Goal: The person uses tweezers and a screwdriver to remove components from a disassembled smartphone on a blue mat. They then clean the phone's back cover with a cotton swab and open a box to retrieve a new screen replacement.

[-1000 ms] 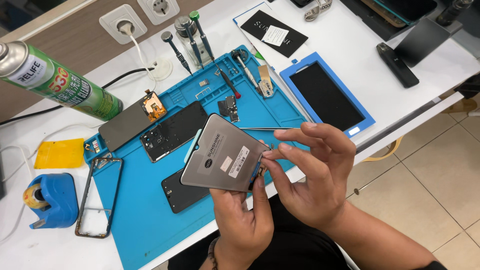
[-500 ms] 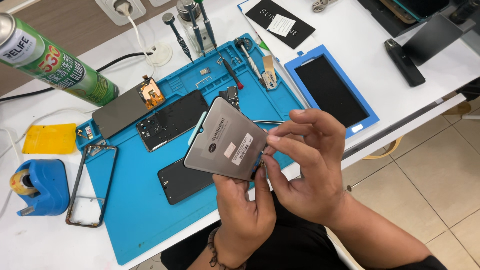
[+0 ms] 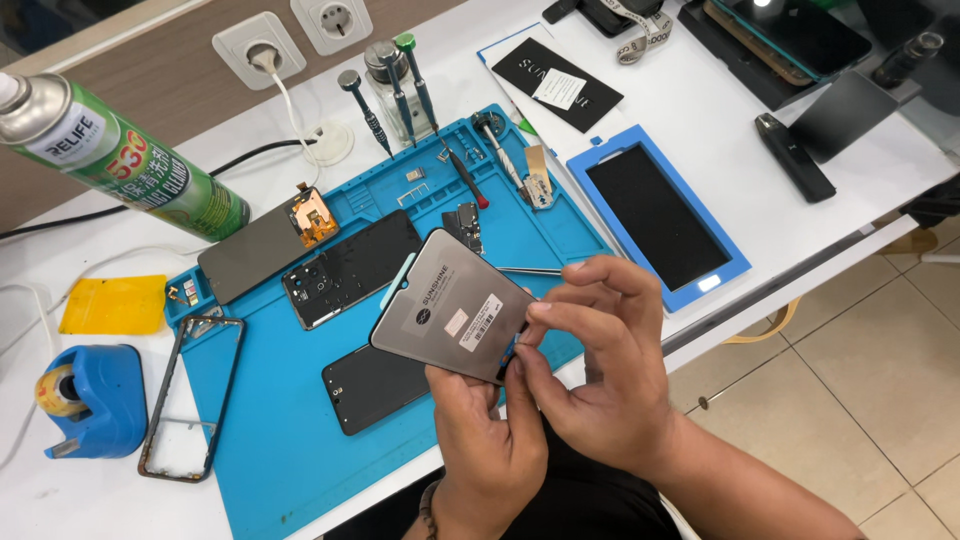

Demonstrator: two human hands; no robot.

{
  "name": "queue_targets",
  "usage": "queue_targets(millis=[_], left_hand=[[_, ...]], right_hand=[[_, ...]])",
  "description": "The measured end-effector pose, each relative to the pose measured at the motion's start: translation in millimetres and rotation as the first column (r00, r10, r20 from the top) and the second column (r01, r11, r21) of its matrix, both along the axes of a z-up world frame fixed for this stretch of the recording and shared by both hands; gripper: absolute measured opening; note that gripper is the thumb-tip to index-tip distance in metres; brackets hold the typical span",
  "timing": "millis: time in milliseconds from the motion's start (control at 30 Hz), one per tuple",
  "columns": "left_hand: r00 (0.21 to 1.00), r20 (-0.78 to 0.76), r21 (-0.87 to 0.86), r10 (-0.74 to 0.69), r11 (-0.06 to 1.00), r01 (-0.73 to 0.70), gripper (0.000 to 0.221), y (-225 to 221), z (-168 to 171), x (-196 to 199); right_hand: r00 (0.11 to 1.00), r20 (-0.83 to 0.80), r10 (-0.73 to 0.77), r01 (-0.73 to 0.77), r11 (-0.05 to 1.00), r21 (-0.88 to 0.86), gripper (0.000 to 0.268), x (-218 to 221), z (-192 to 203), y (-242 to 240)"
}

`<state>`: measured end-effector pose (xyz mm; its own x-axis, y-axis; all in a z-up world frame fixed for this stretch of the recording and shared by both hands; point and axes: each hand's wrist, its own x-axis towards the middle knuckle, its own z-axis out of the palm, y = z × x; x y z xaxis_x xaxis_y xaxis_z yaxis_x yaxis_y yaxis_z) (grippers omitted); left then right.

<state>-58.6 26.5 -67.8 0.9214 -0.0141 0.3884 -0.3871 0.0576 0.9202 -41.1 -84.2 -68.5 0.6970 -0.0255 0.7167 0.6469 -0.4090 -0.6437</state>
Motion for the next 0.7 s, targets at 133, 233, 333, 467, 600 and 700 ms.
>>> queue_targets(millis=[133,233,333,467,600,700], left_hand=[[0.999,-0.024,0.031,0.044,0.999,-0.044,0.038,-1,-5,0],[0.998,-0.041,0.084,0.050,0.995,-0.047,0.039,1,-13,0],[0.997,-0.052,0.084,0.052,0.995,-0.048,0.041,1,-12,-1],[0.998,-0.007,0.036,0.064,0.997,-0.064,0.047,1,-7,1],[0.998,-0.050,0.011,0.042,0.999,-0.042,0.048,4,-4,2],[0.997,-0.051,0.012,0.056,0.998,-0.055,0.048,4,-8,0]], right_hand=[[1.000,0.009,0.007,-0.007,1.000,0.014,0.035,-1,1,1],[0.993,-0.076,0.095,-0.087,0.991,0.102,0.038,-3,3,1],[0.990,-0.093,0.105,-0.094,0.988,0.120,0.036,-3,4,3],[0.998,-0.053,0.042,-0.038,0.997,0.074,0.034,-2,5,-4],[1.000,0.010,-0.001,0.002,0.991,-0.132,0.029,4,13,-9],[1.000,0.029,0.001,0.007,0.967,-0.255,0.021,5,17,-8]])
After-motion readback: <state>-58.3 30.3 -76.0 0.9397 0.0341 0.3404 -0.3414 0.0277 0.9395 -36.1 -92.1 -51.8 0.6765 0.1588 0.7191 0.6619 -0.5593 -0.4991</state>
